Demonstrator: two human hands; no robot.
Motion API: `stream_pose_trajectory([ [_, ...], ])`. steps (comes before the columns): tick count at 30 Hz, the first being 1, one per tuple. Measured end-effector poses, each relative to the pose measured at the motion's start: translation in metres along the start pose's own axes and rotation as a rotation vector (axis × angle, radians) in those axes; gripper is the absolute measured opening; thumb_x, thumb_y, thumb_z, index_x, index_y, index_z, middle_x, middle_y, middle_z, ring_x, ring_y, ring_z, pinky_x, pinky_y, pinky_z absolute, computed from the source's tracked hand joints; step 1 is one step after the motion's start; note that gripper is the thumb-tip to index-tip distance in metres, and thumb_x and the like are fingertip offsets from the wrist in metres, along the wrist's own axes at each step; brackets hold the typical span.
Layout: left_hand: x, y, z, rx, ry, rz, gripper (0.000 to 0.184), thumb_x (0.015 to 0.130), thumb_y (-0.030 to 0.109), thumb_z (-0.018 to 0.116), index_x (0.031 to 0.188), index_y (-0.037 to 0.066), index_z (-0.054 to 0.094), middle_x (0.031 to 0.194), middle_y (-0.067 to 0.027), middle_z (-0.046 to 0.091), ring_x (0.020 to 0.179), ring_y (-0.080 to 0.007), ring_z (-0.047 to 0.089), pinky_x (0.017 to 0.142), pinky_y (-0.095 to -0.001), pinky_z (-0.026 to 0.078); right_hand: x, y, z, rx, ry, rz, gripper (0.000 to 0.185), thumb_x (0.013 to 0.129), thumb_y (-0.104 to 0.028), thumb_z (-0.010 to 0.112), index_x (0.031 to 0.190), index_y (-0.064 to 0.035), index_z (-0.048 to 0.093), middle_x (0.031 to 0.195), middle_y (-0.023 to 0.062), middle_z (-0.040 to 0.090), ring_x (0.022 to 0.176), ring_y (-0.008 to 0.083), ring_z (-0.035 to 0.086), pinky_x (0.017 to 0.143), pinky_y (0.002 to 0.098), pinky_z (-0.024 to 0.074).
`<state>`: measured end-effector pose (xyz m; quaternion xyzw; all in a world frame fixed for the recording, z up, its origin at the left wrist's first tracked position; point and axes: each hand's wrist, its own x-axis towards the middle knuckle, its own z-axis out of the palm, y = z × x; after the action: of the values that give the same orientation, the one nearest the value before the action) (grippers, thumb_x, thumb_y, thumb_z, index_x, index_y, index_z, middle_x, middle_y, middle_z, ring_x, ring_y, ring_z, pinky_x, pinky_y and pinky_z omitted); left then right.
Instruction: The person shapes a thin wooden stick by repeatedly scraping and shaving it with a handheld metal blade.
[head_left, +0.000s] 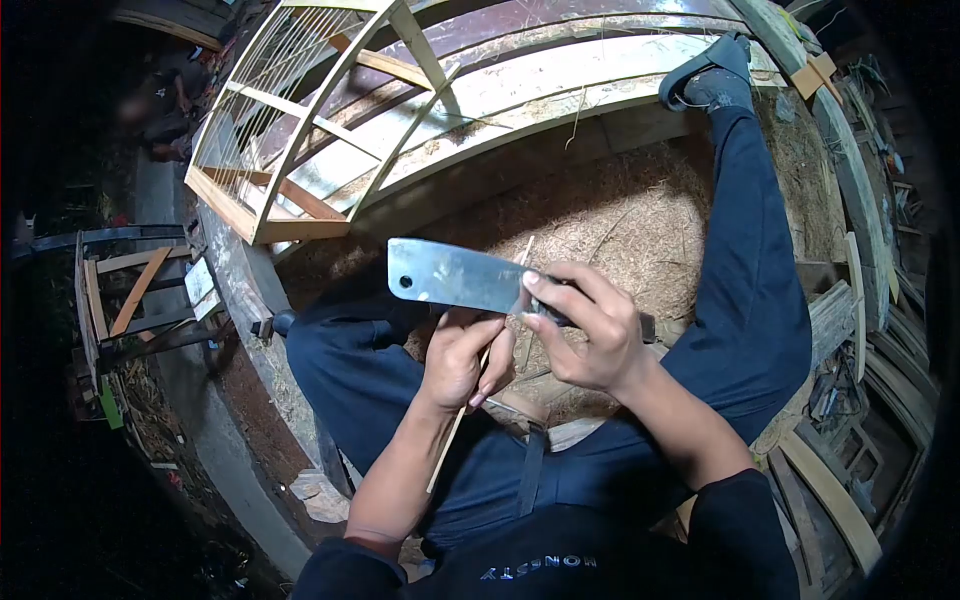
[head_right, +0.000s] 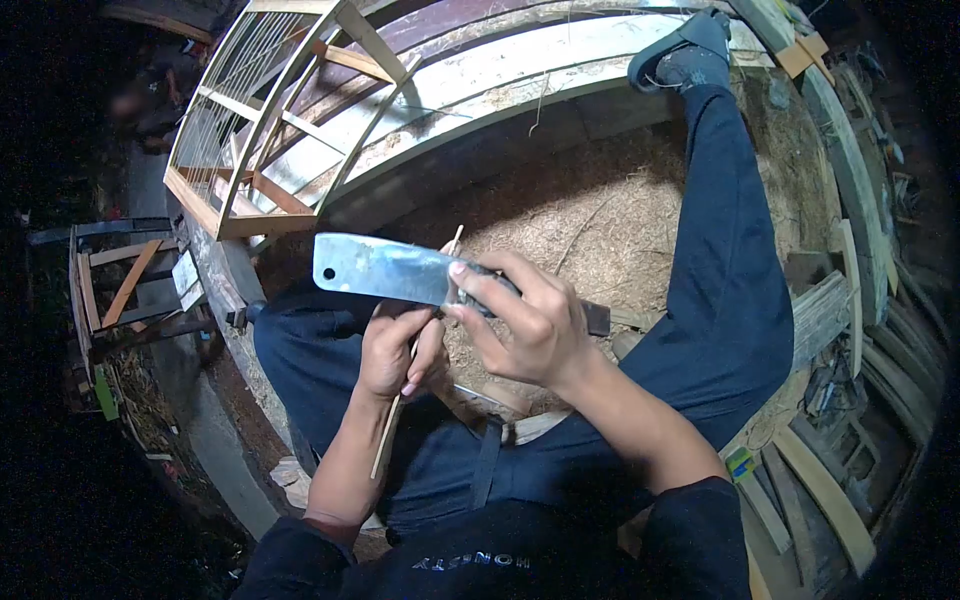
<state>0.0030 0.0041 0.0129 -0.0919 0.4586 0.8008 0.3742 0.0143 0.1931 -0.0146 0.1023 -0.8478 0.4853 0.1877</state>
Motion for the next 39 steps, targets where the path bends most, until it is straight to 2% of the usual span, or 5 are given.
stream_pose_trajectory([
  [4, 0.002, 0.001, 0.004, -0.009, -0.064, 0.012, 0.046, 0.109, 0.017, 0.038, 0.152, 0.0, 0.037, 0.044, -0.0043, 0.041, 0.028, -0.0104, 0.03, 0.03, -0.0242, 0.03, 0.005, 0.01, -0.004, -0.046, 0.052, 0.079, 0.029, 0.08, -0.008, 0.078, 0.107, 0.0013, 0.07, 0.094, 0.0191, 0.068, 0.079, 0.0319, 0.073, 0.064, 0.0367, 0.0595],
  [6, 0.003, -0.001, 0.003, -0.001, -0.037, 0.019, 0.046, 0.109, 0.017, 0.039, 0.151, 0.0, 0.037, 0.044, -0.004, 0.04, 0.028, -0.0104, 0.03, 0.03, -0.0242, 0.03, 0.004, -0.006, -0.005, 0.071, -0.038, -0.096, 0.027, 0.081, -0.005, 0.076, 0.106, 0.0013, 0.07, 0.094, 0.0202, 0.069, 0.079, 0.0327, 0.073, 0.064, 0.0368, 0.0592],
  [11, 0.004, 0.0, -0.001, -0.042, -0.033, -0.032, 0.046, 0.107, 0.014, 0.041, 0.15, -0.001, 0.038, 0.045, -0.0042, 0.039, 0.029, -0.0107, 0.03, 0.03, -0.0244, 0.029, 0.005, 0.006, -0.006, 0.005, 0.014, 0.038, 0.035, 0.078, 0.0, 0.077, 0.112, 0.0041, 0.068, 0.097, 0.0218, 0.068, 0.081, 0.0306, 0.072, 0.07, 0.035, 0.0588],
  [17, 0.004, -0.002, -0.003, -0.084, -0.051, -0.011, 0.025, 0.107, 0.013, 0.041, 0.115, -0.006, 0.054, 0.044, -0.0041, 0.041, 0.028, -0.0111, 0.031, 0.029, -0.0251, 0.028, 0.003, 0.0, -0.004, 0.028, -0.032, 0.004, 0.029, 0.081, -0.008, 0.077, 0.108, 0.0009, 0.071, 0.097, 0.0192, 0.069, 0.08, 0.0319, 0.073, 0.065, 0.0375, 0.0592],
  [39, 0.005, -0.005, -0.003, -0.018, 0.002, 0.004, 0.024, 0.105, 0.01, 0.043, 0.12, -0.003, 0.055, 0.045, -0.0027, 0.04, 0.029, -0.0102, 0.029, 0.029, -0.0246, 0.027, 0.002, 0.006, 0.001, 0.031, 0.017, -0.023, 0.024, 0.082, -0.008, 0.077, 0.102, 0.0022, 0.071, 0.095, 0.0191, 0.07, 0.073, 0.0282, 0.073, 0.058, 0.0339, 0.0612],
])
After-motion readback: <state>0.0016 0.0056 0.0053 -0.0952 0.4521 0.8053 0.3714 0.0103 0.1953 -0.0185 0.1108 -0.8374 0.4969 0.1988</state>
